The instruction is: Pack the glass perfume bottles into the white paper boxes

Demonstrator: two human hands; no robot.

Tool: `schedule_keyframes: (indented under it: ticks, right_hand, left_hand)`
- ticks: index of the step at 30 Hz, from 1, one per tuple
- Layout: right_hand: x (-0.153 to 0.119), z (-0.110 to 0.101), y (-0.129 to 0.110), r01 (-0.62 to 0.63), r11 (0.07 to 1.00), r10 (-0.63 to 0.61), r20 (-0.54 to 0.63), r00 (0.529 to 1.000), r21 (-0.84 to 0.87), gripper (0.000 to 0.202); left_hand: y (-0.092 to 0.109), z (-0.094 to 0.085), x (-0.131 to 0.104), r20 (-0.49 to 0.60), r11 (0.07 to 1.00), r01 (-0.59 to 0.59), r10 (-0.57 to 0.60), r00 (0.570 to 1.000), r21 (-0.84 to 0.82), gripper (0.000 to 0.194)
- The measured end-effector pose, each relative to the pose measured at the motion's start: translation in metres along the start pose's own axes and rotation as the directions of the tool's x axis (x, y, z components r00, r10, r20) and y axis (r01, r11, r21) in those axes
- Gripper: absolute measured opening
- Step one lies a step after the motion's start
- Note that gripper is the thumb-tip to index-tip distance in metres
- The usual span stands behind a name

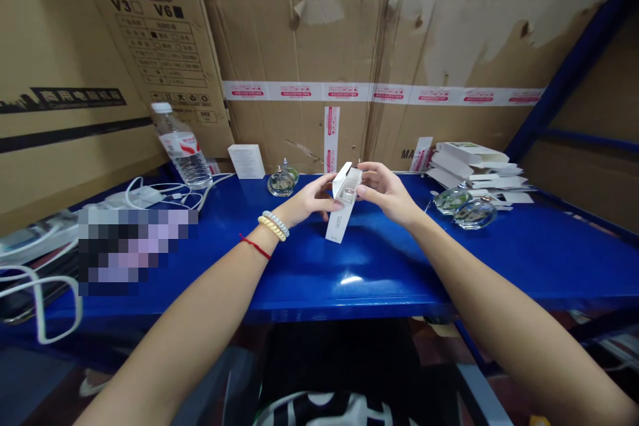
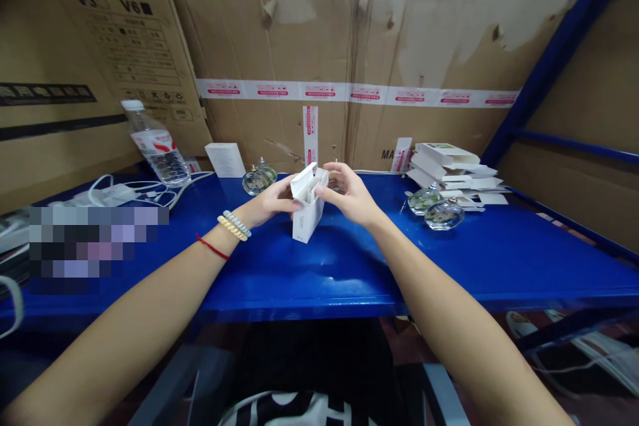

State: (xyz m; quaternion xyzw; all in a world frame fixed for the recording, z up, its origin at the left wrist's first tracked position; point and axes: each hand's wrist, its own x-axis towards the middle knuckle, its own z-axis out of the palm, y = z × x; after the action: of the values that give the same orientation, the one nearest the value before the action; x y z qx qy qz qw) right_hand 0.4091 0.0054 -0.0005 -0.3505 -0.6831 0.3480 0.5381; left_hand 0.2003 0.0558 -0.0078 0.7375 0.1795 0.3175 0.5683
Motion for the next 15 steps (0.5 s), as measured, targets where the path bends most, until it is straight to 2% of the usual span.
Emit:
schedule_keyframes:
  ticks: [3,7,11,15]
  right_hand:
    - [0.0009,0.0014,0.0002,0.002,1.0,-0.004,-0.087,0.996,-0.027,0.06]
    - [0.0012,-0.0001,0.003,0.043,0.987,-0.072,-0.182,0.981,-0.157,0.055]
    - [0.0004,-0.001,0.0056,0.085,0.97,-0.136,-0.218,0.966,-0.227,0.052]
    - [0.0005,-0.0007,0.0066,0.065,0.969,-0.122,-0.233,0.965,-0.239,0.043]
  left_hand:
    - [-0.0042,-0.0031,0.0002,-0.006,0.998,-0.001,0.001,1.0,-0.065,0.073]
    - [-0.0064,-0.0047,0.0008,-0.041,0.976,0.037,-0.047,0.998,-0.216,0.064]
    - [-0.0065,-0.005,0.0029,-0.115,0.95,0.002,-0.04,0.993,-0.313,0.055]
    - [-0.0063,0.0006,0.0063,-0.11,0.923,-0.035,-0.008,0.994,-0.383,0.053]
